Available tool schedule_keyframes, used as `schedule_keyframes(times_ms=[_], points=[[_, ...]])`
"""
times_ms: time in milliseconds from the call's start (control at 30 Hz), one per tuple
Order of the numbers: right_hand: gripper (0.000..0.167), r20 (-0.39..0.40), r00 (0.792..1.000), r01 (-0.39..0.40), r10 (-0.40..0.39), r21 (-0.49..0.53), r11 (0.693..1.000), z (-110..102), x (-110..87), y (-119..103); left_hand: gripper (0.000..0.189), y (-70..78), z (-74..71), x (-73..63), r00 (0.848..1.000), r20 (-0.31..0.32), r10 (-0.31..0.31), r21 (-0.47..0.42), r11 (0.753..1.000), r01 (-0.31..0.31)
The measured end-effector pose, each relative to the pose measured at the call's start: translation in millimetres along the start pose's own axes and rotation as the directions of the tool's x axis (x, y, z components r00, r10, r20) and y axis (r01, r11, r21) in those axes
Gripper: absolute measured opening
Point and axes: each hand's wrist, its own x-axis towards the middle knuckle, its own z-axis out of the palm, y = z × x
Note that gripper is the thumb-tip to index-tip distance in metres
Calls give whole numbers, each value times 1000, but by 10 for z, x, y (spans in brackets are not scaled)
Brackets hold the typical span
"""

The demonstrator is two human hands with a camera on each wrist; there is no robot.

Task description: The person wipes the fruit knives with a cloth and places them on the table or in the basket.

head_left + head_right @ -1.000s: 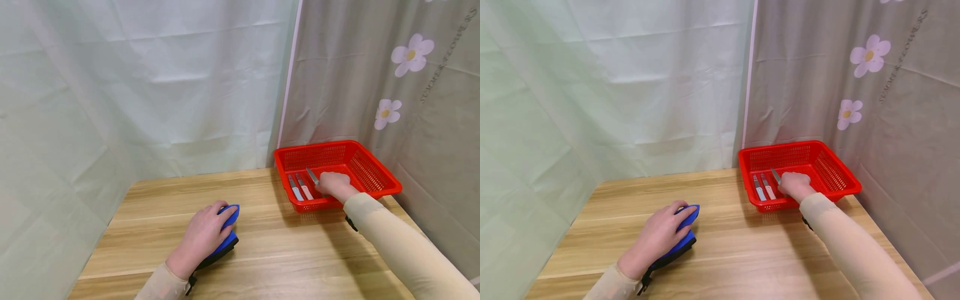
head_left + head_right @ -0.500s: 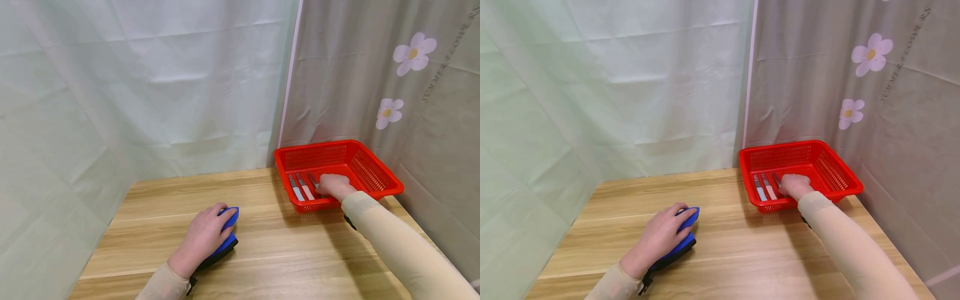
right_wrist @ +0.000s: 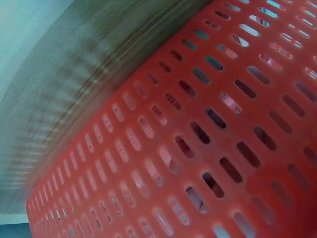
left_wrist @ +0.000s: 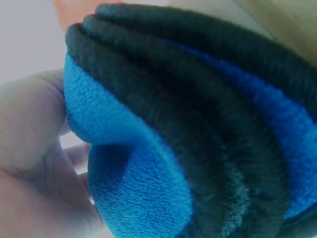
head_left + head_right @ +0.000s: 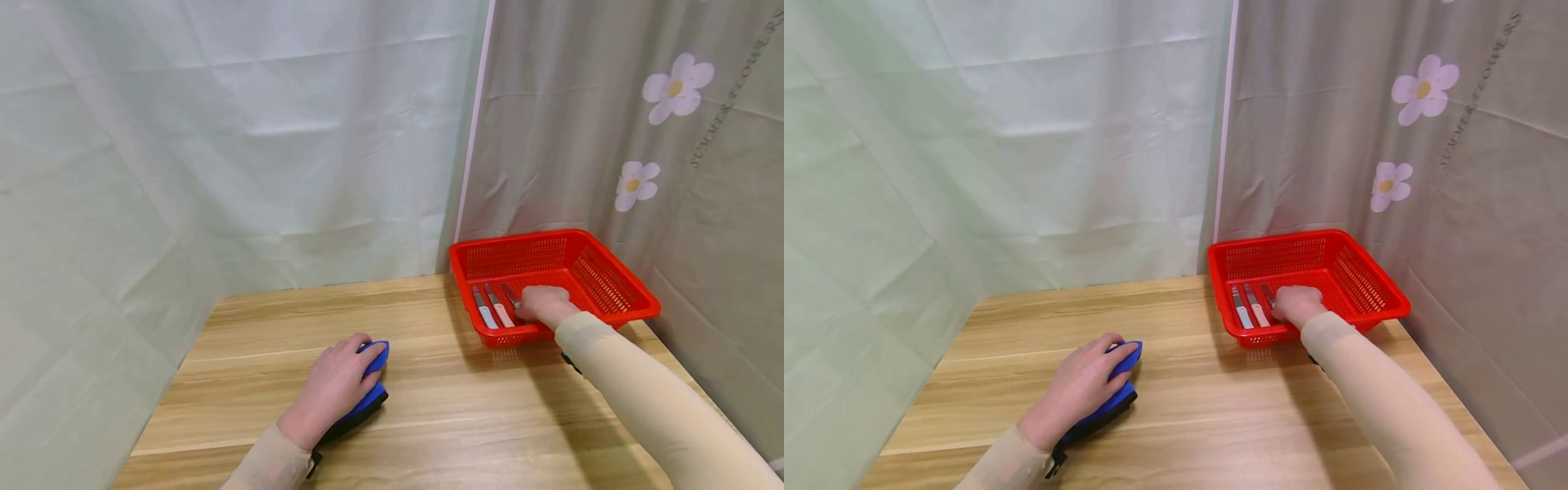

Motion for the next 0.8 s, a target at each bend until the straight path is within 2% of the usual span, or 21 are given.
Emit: schedule_keyframes(times_ms=[233,433,633,800], points=[[33,-5,1000,18,-18,-20,1000,-4,-61,-21,43,-15,60,6,999,45,-21,22,1000,20],[31,-36,999,23,-24,-25,999,-40,-135,-44,42,-4,110,6,997,76,-20,90,996,13],[36,-130,989,63,-69,-44,997,-94,-273,-100,42,2,164,-16,994,105,-23,122,992,10],[46,-227,966,122,-127,-34,992,-138,-436,-143,44,1,188,-15,990,142,-28,133,991,9]])
